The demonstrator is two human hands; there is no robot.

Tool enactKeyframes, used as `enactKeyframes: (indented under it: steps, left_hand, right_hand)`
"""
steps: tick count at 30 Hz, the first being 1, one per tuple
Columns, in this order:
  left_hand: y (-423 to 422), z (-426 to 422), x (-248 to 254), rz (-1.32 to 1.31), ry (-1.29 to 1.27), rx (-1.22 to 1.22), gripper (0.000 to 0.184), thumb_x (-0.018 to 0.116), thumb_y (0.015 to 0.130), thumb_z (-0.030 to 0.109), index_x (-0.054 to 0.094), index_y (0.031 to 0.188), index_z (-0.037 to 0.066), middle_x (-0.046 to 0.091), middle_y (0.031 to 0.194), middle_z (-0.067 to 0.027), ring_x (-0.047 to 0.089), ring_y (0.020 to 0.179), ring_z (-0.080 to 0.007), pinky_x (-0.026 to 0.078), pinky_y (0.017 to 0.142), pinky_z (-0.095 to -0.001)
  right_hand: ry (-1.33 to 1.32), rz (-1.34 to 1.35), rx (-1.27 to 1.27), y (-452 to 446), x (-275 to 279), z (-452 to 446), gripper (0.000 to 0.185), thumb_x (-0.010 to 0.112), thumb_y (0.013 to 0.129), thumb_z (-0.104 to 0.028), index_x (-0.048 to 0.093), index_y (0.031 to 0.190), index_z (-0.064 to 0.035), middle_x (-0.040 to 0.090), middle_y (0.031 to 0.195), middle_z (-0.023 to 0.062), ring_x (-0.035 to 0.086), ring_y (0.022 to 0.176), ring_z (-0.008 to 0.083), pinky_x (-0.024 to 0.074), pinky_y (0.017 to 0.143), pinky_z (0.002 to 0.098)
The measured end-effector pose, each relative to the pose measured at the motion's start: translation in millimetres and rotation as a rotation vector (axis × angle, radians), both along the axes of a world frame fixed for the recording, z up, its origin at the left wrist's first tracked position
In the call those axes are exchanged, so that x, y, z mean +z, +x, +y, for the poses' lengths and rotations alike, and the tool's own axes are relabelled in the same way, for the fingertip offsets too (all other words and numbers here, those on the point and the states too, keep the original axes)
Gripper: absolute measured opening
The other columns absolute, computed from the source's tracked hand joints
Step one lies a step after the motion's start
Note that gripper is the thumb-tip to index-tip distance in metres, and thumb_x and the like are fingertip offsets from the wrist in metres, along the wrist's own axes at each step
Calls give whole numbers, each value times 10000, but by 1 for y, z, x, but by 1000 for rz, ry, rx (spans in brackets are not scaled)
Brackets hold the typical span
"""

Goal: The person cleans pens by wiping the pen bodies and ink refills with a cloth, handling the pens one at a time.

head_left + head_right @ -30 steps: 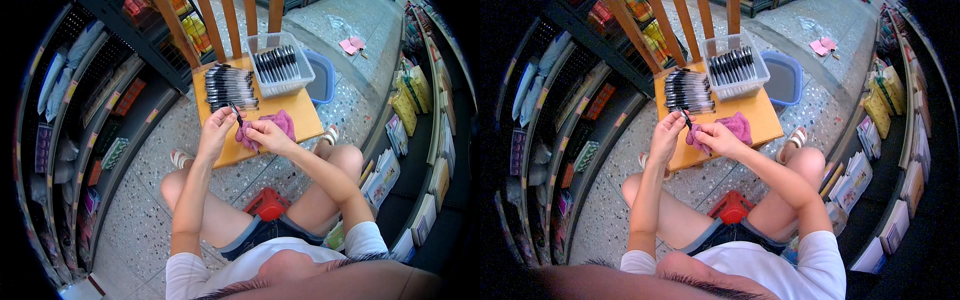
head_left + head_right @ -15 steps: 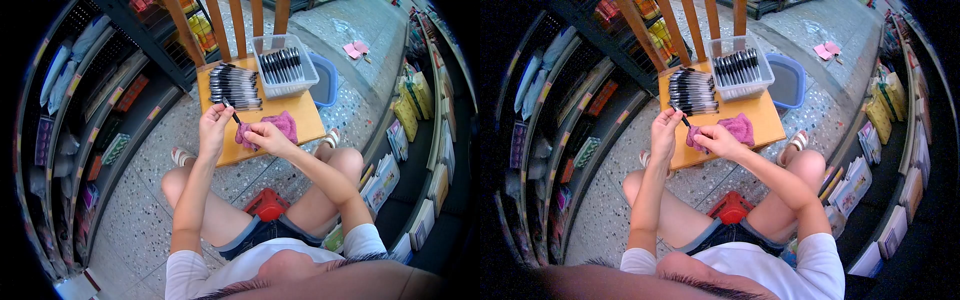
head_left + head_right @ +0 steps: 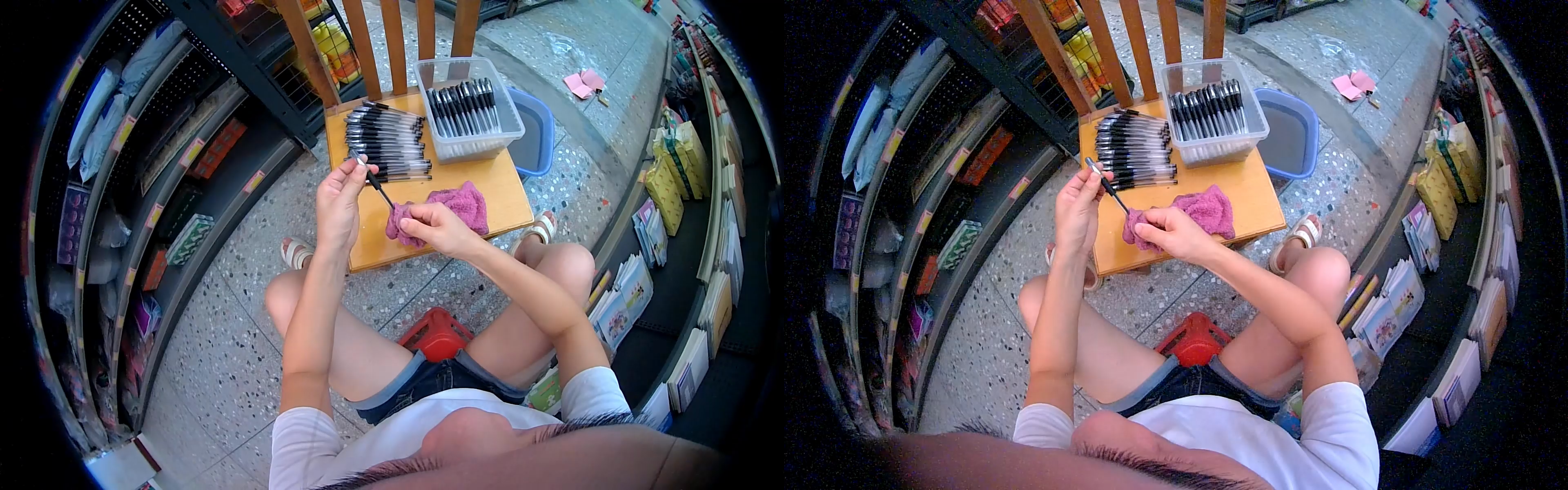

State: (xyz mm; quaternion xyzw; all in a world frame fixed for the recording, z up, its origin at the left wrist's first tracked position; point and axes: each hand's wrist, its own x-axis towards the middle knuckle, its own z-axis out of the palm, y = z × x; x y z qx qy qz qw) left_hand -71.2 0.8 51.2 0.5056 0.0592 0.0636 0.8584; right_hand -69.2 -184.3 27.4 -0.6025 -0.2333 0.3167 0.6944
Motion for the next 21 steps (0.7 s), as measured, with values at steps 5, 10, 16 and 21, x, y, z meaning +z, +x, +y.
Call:
enactKeyframes:
  steps: [5,10,16,21]
  left_hand:
    - [3,4,-4,-20,-27,-15,227,543,906,117,562,1099,-1,630,965,-79,556,872,-102,416,817,-234]
    - [3,5,1,-11,-42,-7,223,515,918,110,560,1111,5,631,965,-67,529,823,-85,415,797,-230]
    - [3,7,2,-7,-75,24,203,544,902,101,564,1081,8,633,950,-64,527,810,-76,417,785,-211]
    - [5,14,-5,-19,-84,67,172,595,869,80,566,1022,8,634,924,-62,550,793,-73,431,760,-192]
  right_hand:
    - [2,-25,3,0,-7,0,258,524,913,-205,574,752,-10,543,664,-12,466,595,52,389,532,224]
    - [-29,-7,11,-2,-7,-1,263,513,918,-205,563,754,-6,536,661,-15,469,607,58,393,549,233]
    - [-30,-16,0,-4,-1,-1,275,501,926,-203,550,753,5,522,654,-11,471,618,70,399,561,245]
    - [-54,-67,7,-4,-2,-2,265,491,941,-211,541,757,-27,498,672,-39,431,629,46,372,565,222]
